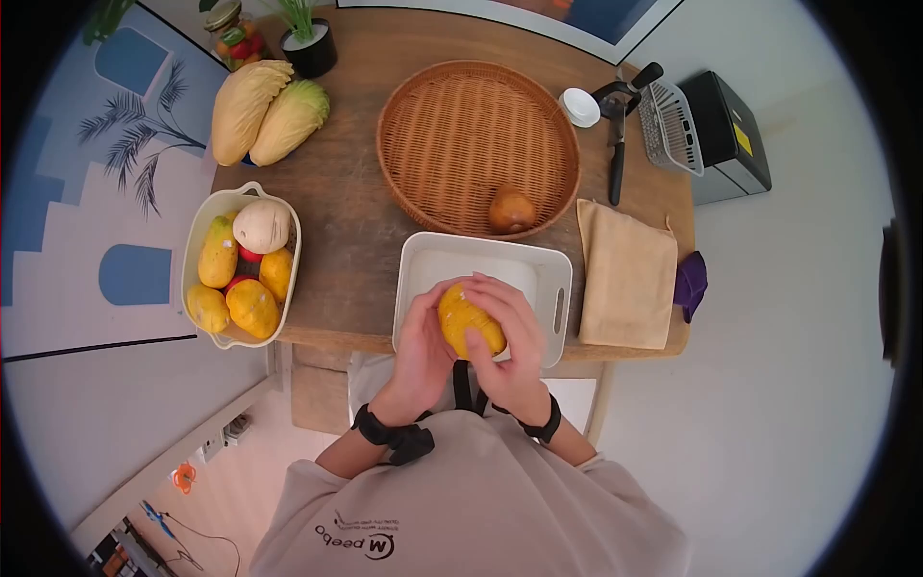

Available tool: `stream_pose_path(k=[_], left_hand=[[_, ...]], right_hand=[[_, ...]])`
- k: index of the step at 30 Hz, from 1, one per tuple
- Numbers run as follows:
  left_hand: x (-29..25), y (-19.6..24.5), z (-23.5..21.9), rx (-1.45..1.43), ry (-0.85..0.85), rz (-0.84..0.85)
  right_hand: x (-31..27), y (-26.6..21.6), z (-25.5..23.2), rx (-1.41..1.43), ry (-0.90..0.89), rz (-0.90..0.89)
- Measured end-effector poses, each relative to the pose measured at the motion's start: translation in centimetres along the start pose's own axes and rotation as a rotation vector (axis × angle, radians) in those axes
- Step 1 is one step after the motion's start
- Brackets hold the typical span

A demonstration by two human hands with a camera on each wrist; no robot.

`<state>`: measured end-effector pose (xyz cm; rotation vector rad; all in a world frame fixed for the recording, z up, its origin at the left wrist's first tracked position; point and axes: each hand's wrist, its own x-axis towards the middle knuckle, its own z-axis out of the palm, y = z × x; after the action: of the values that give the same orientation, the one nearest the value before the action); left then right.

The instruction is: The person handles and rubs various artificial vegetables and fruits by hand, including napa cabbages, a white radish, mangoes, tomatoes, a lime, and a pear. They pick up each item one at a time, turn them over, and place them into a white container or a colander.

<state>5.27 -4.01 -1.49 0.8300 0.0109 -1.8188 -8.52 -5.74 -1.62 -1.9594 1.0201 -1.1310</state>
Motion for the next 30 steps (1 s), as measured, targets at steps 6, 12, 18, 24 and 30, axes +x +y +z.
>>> stream_pose_path(k=[6,12,18,24,30], left_hand=[[0.8,-0.9,-2.4,-0.057,-0.176,0.008],[-0.3,-1.7,-1.8,0.039,-0.234,0.235],[0.2,-0.3,-0.8,-0.052,-0.025,0.049],[1.1,-1.2,-2.8,-0.171,-0.195,0.013],[0.4,-0.7,-1.3,-0.173,-0.211,0.029]], right_hand=[[-1.1,-0.2,0.5,-0.142,-0.121,-0.194],[-0.8,-1.6,1.0,-0.216,-0.188,-0.230],[1.1,-1.0,0.4,-0.066,0.021,-0.083],[0.7,-0.3,1.4,-0.083,0.035,-0.192],[1.5,-0.8,1.4,-0.139,0.004,-0.204]])
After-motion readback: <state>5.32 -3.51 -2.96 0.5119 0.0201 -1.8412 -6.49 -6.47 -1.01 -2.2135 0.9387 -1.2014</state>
